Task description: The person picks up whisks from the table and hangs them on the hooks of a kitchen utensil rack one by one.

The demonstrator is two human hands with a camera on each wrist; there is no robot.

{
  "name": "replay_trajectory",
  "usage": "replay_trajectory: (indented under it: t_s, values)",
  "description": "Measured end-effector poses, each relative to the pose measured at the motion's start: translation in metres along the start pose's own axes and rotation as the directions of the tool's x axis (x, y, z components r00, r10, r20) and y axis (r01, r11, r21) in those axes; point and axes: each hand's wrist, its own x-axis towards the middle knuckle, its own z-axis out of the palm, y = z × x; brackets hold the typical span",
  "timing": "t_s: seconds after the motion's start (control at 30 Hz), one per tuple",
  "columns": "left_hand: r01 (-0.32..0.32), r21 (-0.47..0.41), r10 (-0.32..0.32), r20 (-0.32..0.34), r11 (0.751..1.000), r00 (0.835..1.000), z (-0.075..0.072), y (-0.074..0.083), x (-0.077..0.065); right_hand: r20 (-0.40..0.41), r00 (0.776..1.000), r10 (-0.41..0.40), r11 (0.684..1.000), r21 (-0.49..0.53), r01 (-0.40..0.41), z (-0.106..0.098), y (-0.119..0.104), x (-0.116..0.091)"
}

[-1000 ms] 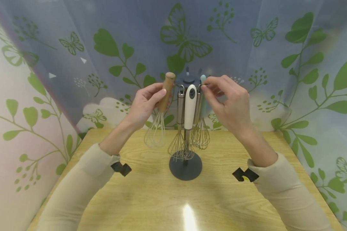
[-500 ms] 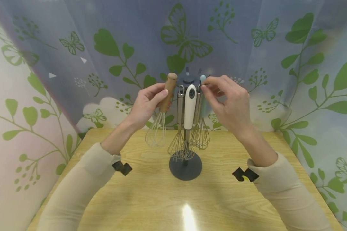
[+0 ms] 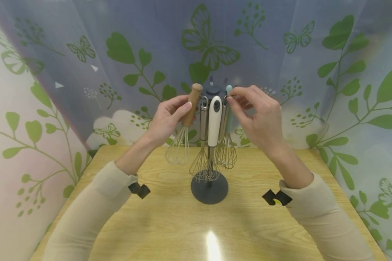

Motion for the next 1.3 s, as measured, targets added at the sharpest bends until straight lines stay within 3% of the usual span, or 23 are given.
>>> replay_trajectory:
  t_s: [0.77,1.3]
  values:
    - [-0.014,0.009,0.014,0.010,1.000,1.000,-0.0009,-0.0032,-0.0009,0.000,1.000,-0.004,1.000,0.008,0.004,-0.0001,0.0001,-0.0001]
    - [-0.005,0.044,0.006,-0.027,0.999,1.000,-0.0010,-0.0063,-0.0015,0.010,1.000,-0.006,1.000,0.014,0.006,-0.0011,0.0005,-0.0014]
